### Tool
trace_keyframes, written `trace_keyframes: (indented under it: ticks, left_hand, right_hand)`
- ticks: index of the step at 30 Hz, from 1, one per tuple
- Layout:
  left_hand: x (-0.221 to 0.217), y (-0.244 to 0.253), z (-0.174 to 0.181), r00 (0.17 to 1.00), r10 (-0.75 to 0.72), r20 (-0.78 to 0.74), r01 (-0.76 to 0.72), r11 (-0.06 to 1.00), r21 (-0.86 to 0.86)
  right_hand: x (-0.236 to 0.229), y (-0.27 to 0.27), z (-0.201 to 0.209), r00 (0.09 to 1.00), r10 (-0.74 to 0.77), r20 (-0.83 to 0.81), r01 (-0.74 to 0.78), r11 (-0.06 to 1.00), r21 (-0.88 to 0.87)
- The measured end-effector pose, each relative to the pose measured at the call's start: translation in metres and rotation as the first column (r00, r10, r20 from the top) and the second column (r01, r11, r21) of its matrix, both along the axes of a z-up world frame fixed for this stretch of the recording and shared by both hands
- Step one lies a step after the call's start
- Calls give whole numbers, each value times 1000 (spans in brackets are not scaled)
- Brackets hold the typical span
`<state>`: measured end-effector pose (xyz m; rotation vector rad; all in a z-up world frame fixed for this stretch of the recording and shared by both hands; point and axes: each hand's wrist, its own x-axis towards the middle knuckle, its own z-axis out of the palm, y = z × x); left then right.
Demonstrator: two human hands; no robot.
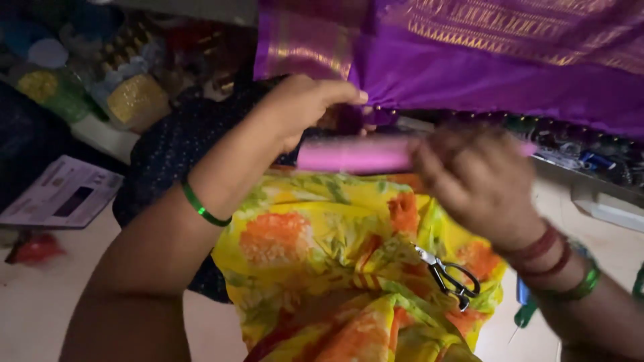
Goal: Tie decorative tassels and knots onto the border of a purple silk saree using thread and tools.
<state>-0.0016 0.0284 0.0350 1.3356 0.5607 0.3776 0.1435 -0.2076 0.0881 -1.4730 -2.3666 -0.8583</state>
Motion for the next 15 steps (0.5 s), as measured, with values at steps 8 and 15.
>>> trace_keyframes:
  ticks: [8,15]
  left_hand:
    - [-6,-2,11,996,-78,52,85,983,-160]
    - [-1,1,15,998,-35,-57,33,999,-28]
  right_hand:
    - [23,1,4,936,-74,344,22,988,153]
    - [36,1,-4,948,-83,308,25,982,187]
